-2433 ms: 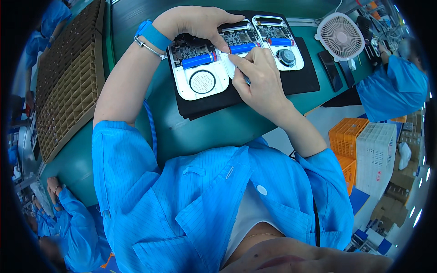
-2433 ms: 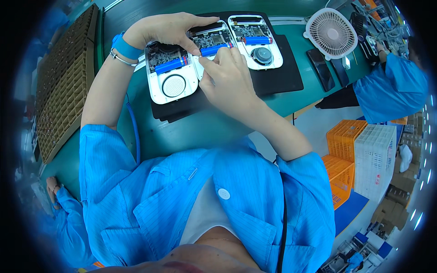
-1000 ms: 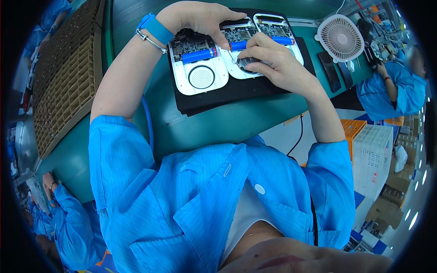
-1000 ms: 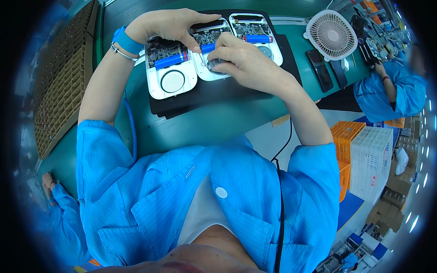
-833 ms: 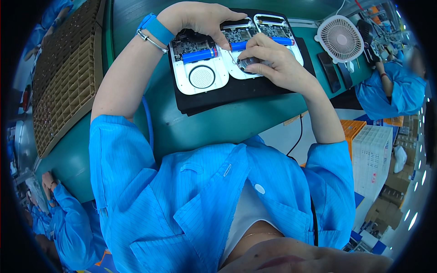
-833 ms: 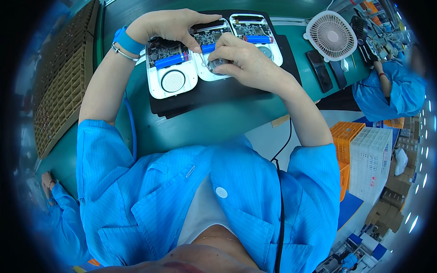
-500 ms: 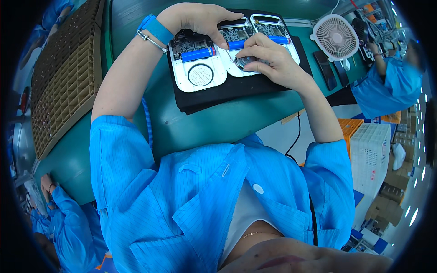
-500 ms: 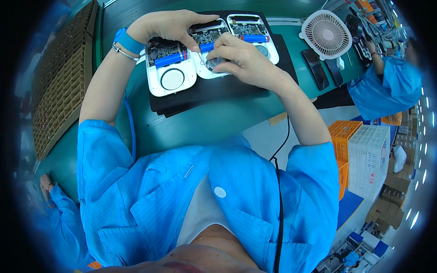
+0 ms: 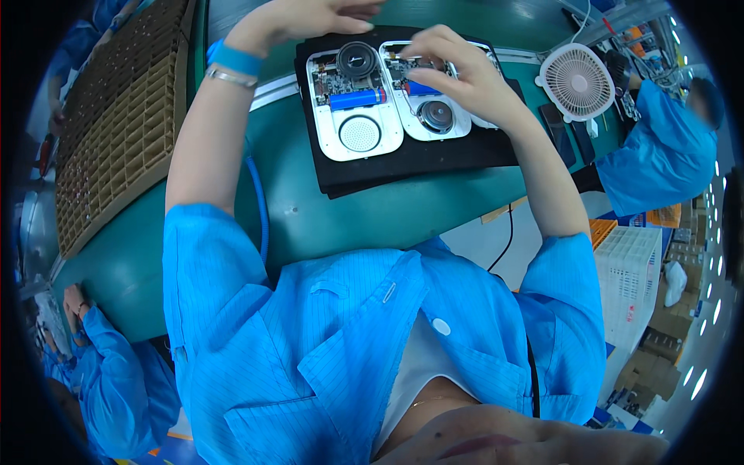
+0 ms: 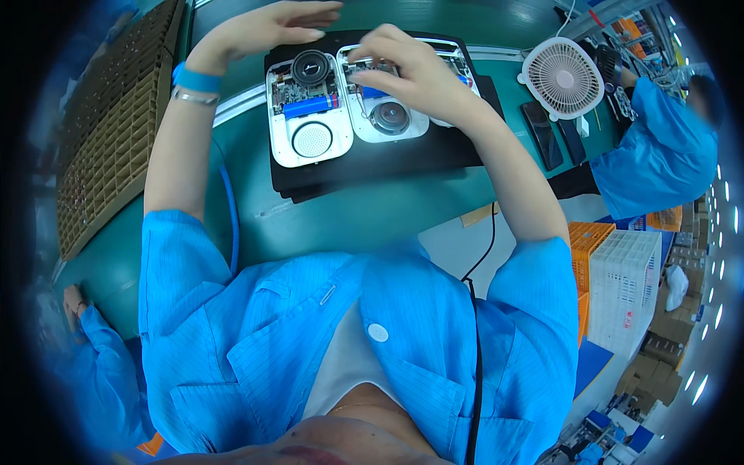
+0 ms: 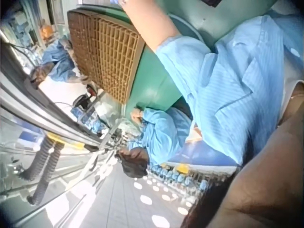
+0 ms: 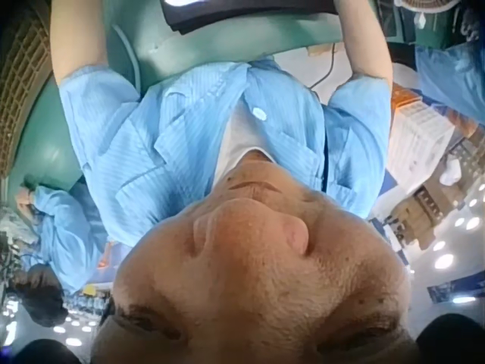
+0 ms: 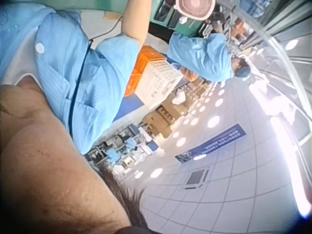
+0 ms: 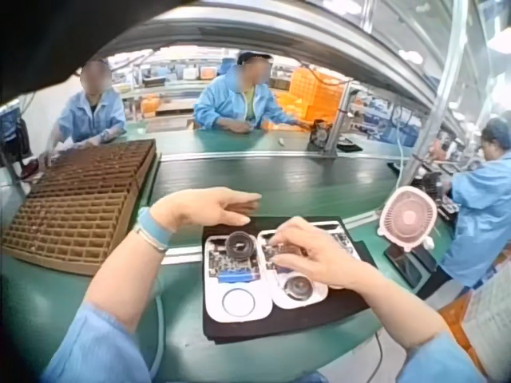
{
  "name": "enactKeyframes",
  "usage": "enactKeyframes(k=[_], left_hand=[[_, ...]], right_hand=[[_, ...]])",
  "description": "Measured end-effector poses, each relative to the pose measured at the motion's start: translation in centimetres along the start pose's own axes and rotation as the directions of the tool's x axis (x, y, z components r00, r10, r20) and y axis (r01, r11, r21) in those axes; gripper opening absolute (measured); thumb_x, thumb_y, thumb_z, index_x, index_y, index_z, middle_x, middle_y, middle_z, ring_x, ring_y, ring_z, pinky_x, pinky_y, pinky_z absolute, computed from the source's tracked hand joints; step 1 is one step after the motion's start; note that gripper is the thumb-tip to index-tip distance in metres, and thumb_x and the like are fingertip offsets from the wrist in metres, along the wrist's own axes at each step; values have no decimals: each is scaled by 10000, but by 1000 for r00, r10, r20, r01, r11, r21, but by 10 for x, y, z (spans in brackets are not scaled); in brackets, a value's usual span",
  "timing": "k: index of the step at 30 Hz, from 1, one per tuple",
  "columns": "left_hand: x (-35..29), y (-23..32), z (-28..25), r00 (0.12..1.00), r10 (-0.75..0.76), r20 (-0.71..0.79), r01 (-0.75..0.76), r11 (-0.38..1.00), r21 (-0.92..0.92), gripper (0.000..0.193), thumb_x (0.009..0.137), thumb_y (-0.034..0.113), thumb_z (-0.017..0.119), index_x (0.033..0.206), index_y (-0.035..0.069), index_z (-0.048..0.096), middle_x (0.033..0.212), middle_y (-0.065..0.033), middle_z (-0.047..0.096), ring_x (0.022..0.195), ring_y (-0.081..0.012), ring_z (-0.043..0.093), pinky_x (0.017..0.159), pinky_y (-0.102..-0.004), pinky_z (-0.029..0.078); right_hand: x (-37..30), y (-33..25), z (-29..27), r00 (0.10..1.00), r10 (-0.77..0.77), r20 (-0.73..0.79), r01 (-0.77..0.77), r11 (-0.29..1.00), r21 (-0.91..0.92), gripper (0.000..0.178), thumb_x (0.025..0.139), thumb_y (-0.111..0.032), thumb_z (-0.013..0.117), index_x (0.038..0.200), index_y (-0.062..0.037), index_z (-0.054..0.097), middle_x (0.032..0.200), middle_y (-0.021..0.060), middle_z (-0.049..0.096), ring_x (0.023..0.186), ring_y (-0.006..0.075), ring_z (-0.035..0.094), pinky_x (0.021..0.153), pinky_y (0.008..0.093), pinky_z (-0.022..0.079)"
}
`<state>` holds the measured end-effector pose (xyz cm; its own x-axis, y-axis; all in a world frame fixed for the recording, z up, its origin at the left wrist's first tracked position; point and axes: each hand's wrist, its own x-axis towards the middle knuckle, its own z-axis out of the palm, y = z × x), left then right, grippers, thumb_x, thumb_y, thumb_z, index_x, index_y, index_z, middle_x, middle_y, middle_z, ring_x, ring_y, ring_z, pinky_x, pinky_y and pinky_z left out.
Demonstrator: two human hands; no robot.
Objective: Assembling and inspecting electronic components on a factory production line.
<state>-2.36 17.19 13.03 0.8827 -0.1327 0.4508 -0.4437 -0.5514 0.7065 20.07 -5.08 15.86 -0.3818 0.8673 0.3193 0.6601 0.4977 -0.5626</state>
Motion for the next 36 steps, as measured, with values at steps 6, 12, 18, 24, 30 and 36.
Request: enactKeyframes(k=[6, 12, 18, 24, 30, 36], left_hand=[[-39, 35, 16, 802, -584, -124, 583, 811, -47, 677, 941, -19, 589, 1578, 40, 368, 1481, -139, 552, 1339, -219, 534, 1140, -357, 410], [-28, 68, 40, 768, -616, -173, 621, 783, -32, 504, 862, -76, 675, 1347, -3, 560, 1171, -112, 690, 1090, -175, 609, 997, -344, 486], [-38, 68, 44, 765, -607, -215, 640, 755, 145, 461, 813, -45, 709, 1263, -11, 618, 1088, -162, 713, 1009, -258, 660, 949, -377, 507], [-41, 57, 46, 879, -447, -169, 477, 833, 280, 630, 876, -24, 660, 1485, 66, 524, 1341, -187, 665, 1038, -248, 656, 959, -382, 526], [-45, 57, 50, 791, -574, -211, 610, 764, 210, 595, 899, 49, 665, 1480, 92, 543, 1291, -202, 687, 1044, -297, 682, 942, -376, 544], [-53, 55, 47, 828, -520, -210, 559, 794, 240, 623, 906, 194, 746, 1484, 89, 537, 1277, -209, 691, 1078, -323, 689, 955, -390, 555]], right_hand=[[62, -4, 45, 986, -82, 148, 121, 952, -282, 446, 871, -161, 728, 1284, -49, 603, 1258, 176, 609, 1183, 362, 598, 997, 452, 492], [71, -14, 56, 977, -161, 137, 203, 898, -390, 296, 858, -55, 690, 1150, -23, 653, 1183, 187, 590, 1085, 347, 620, 906, 452, 532], [60, -51, 51, 984, -171, 57, 178, 868, -463, 156, 844, -69, 662, 988, -11, 680, 1080, 156, 542, 939, 315, 618, 778, 420, 557], [3, -82, 77, 988, -137, 78, 156, 799, -580, 286, 816, -89, 681, 1080, -3, 614, 1018, 148, 617, 888, 323, 667, 768, 406, 552], [-6, -84, 92, 972, -197, -129, 102, 846, -524, 521, 785, -265, 809, 1194, 11, 639, 1088, 147, 624, 913, 302, 594, 805, 382, 514], [-2, -89, 110, 973, -68, -219, -4, 950, -313, 388, 809, -172, 792, 1131, 4, 664, 939, 118, 579, 878, 300, 548, 730, 413, 462]])
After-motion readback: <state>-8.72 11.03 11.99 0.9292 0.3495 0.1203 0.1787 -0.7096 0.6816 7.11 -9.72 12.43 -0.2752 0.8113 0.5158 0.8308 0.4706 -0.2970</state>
